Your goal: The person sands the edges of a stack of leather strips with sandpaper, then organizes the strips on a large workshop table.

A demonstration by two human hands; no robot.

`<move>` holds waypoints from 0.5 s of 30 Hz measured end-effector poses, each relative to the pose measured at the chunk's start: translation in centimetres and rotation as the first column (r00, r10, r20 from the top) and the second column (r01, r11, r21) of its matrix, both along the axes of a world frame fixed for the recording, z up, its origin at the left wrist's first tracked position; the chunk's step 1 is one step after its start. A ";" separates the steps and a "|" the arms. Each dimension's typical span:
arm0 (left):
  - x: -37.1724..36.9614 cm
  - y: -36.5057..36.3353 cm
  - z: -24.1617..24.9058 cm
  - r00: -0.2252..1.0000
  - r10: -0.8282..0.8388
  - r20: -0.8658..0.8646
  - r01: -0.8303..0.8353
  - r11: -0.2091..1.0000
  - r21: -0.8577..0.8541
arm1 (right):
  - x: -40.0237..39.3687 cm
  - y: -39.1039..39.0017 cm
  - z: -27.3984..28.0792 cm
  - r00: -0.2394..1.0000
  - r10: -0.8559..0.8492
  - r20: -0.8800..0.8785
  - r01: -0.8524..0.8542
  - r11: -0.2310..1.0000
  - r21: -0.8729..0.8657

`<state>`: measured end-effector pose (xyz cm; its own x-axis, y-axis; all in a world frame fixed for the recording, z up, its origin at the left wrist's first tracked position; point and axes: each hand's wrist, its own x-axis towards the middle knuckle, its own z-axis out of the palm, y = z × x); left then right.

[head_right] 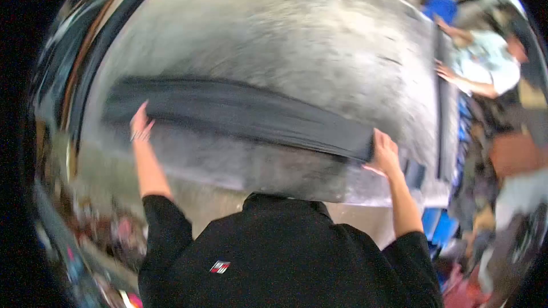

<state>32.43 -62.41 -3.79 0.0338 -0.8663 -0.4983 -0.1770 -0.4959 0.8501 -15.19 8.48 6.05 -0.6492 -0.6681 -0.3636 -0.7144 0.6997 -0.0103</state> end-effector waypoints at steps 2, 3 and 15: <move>3.3 -4.5 -5.0 0.994 -0.052 -0.099 0.060 0.995 0.082 | 0.3 -0.5 0.6 1.000 -0.024 -0.009 0.024 0.998 0.060; 4.6 -6.6 -7.1 0.994 -0.020 -0.109 0.034 0.991 0.127 | 0.1 0.2 0.0 1.000 0.007 -0.017 -0.006 0.999 0.050; -13.7 23.0 6.3 0.555 -0.286 0.781 0.822 0.045 -0.567 | 2.9 3.7 -1.0 0.994 0.090 -0.068 -0.090 0.996 -0.003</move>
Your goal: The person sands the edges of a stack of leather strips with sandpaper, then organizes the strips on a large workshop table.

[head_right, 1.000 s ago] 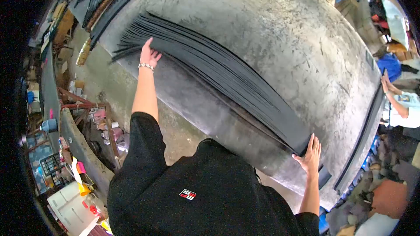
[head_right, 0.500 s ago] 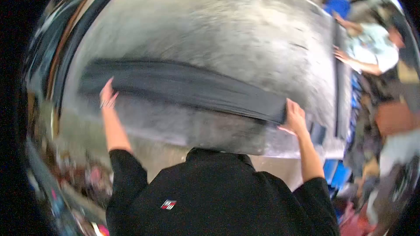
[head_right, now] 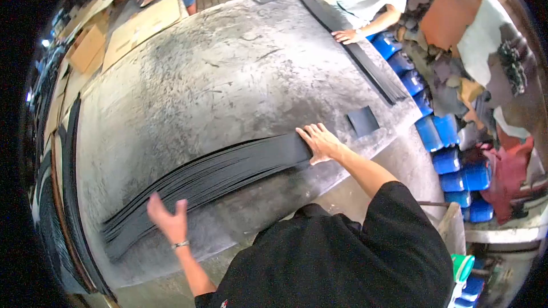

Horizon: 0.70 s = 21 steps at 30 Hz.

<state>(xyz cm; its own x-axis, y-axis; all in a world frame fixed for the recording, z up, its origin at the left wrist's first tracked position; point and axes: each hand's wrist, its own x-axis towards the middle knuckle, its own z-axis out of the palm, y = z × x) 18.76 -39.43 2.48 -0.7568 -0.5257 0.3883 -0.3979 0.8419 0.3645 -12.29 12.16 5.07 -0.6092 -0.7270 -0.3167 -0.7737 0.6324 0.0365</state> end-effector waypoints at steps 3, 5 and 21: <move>-8.7 11.8 3.2 0.863 -0.473 0.179 0.444 0.878 0.178 | 0.0 0.4 -0.7 1.000 -0.007 0.004 0.007 0.999 -0.042; -13.4 17.9 2.3 0.720 -0.646 0.252 0.627 0.762 0.163 | 0.2 0.7 -0.7 1.000 -0.016 0.000 0.016 0.996 -0.086; -24.5 31.2 0.3 0.601 -0.694 0.395 0.672 0.707 0.219 | -6.9 4.4 -1.5 0.943 0.333 -0.009 -0.309 0.865 -0.395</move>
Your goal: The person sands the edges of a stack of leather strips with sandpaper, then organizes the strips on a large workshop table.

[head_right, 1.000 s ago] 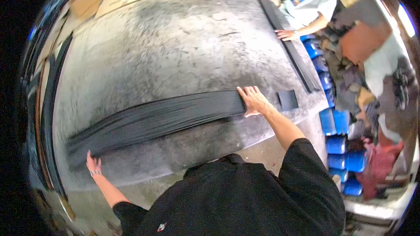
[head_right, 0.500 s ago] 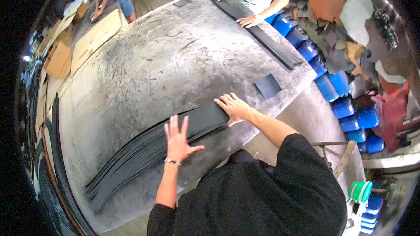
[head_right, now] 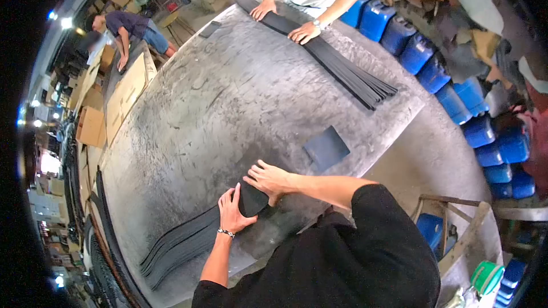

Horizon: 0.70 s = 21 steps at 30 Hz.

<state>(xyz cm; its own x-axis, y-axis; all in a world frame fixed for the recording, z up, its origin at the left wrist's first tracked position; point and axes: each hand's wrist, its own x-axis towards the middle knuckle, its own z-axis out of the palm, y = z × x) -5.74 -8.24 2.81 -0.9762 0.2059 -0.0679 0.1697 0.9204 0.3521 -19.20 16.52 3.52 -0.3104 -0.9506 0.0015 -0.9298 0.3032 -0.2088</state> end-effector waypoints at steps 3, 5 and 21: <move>-2.9 3.3 1.0 0.989 0.132 -0.068 -0.132 0.991 -0.005 | -5.6 1.1 0.4 0.991 0.094 -0.099 -0.097 0.995 -0.032; -5.6 5.8 1.5 0.971 0.214 -0.111 -0.216 0.976 -0.007 | -9.8 2.5 2.5 0.986 0.121 -0.115 -0.120 0.993 0.016; -16.8 14.1 -2.0 0.958 0.255 0.132 -0.241 0.963 -0.118 | -1.3 25.2 -0.8 0.399 -0.790 0.465 0.910 0.278 -0.308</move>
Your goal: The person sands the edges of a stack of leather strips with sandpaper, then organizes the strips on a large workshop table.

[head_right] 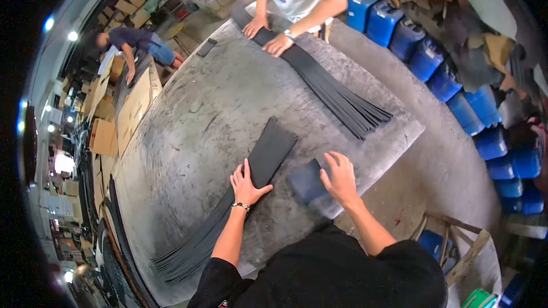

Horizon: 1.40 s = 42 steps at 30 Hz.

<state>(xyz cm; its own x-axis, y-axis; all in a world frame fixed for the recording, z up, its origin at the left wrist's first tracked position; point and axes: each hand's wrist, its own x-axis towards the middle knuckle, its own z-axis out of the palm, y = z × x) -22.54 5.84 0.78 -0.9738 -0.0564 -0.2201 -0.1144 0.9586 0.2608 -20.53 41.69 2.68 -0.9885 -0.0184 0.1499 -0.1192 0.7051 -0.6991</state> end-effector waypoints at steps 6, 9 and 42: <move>2.9 -3.0 1.0 0.957 0.113 -0.268 -0.079 0.988 0.135 | 3.4 2.9 -2.0 0.999 -0.043 0.011 0.044 0.987 -0.156; 8.5 -4.5 2.5 0.915 0.199 -0.351 -0.156 0.977 0.147 | 1.1 2.0 -1.5 0.995 0.052 -0.080 -0.069 0.972 -0.226; 67.9 17.6 -23.4 0.248 0.547 0.799 -0.963 0.047 0.267 | 18.3 17.0 -6.0 0.838 0.341 0.426 -0.443 0.881 0.166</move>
